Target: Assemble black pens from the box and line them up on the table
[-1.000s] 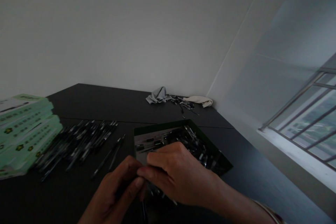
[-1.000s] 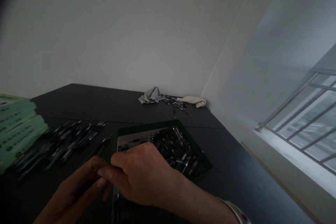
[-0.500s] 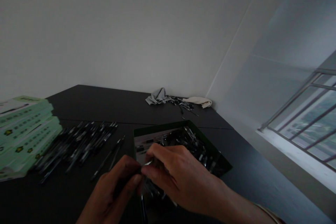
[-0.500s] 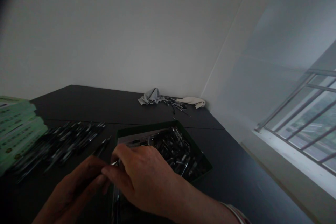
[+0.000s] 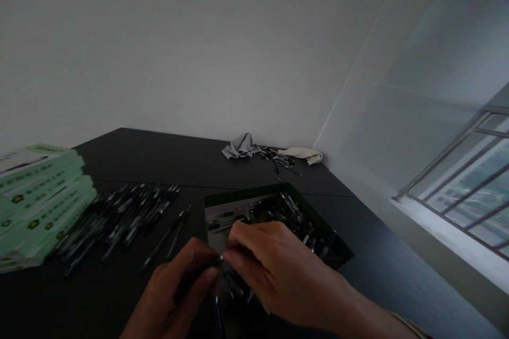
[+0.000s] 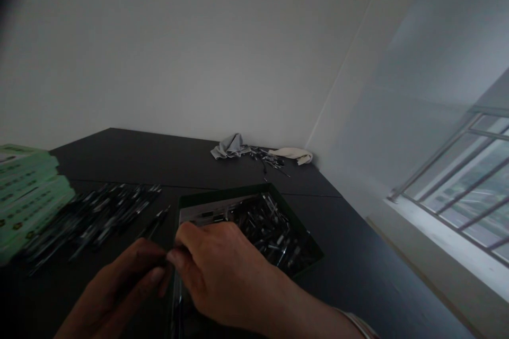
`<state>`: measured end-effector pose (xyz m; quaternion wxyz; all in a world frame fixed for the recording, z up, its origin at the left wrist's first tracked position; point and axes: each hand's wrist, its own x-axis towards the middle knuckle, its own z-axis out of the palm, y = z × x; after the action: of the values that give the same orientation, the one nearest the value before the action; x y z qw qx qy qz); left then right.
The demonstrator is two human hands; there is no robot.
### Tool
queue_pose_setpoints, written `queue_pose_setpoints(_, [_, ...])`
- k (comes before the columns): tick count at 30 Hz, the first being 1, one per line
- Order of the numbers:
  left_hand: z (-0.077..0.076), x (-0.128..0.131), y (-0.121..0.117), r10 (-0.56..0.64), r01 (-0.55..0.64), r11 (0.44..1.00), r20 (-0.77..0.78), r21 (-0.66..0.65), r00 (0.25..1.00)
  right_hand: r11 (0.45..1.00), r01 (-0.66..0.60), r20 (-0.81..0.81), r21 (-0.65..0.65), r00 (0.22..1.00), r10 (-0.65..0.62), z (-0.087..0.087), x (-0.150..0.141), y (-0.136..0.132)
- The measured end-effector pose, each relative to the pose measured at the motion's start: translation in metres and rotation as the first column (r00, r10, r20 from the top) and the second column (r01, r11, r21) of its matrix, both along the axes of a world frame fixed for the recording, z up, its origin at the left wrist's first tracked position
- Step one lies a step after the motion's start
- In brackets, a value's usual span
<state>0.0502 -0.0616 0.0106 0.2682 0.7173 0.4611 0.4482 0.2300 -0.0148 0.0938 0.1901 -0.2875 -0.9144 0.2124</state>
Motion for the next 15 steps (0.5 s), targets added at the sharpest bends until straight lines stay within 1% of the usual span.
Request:
queue_pose_setpoints(2, [0.000,0.001,-0.001,-0.006,0.008,0.999,-0.033,0.047,0.999,1.000,-0.001,0.013,-0.022,1.000,0.002,0.001,-0.001,0.000])
queue_pose_setpoints(4, [0.000,0.001,-0.001,0.000,0.005,0.996,-0.055,0.088,0.998,0.997,-0.008,0.003,-0.071,1.000,0.008,0.002,-0.001,0.000])
queue_pose_setpoints(6, [-0.001,0.000,-0.001,0.016,-0.010,0.996,-0.057,0.090,0.998,0.994,-0.001,-0.037,-0.113,0.999,-0.003,0.003,-0.001,-0.001])
queue_pose_setpoints(9, [-0.003,-0.002,0.000,0.007,-0.004,0.998,-0.060,0.058,0.998,0.998,0.000,-0.070,-0.071,0.998,-0.005,0.002,0.000,-0.004])
queue_pose_setpoints(11, [-0.005,-0.002,0.000,0.010,-0.006,0.998,-0.064,0.062,0.998,0.999,0.003,-0.054,-0.041,0.999,-0.006,0.001,-0.001,-0.007])
queue_pose_setpoints(12, [-0.007,-0.001,-0.001,0.016,-0.011,0.997,-0.064,0.075,0.998,0.998,0.022,-0.054,-0.051,0.998,-0.025,0.000,-0.002,-0.008])
queue_pose_setpoints(13, [-0.008,0.000,-0.001,0.027,-0.021,0.996,-0.067,0.092,0.997,0.995,0.050,-0.062,-0.083,0.997,-0.055,-0.001,-0.003,-0.009])
queue_pose_setpoints(15, [-0.010,0.003,-0.002,0.067,-0.054,0.987,-0.077,0.153,0.995,0.974,0.116,-0.088,-0.194,0.987,-0.134,-0.003,-0.005,-0.010])
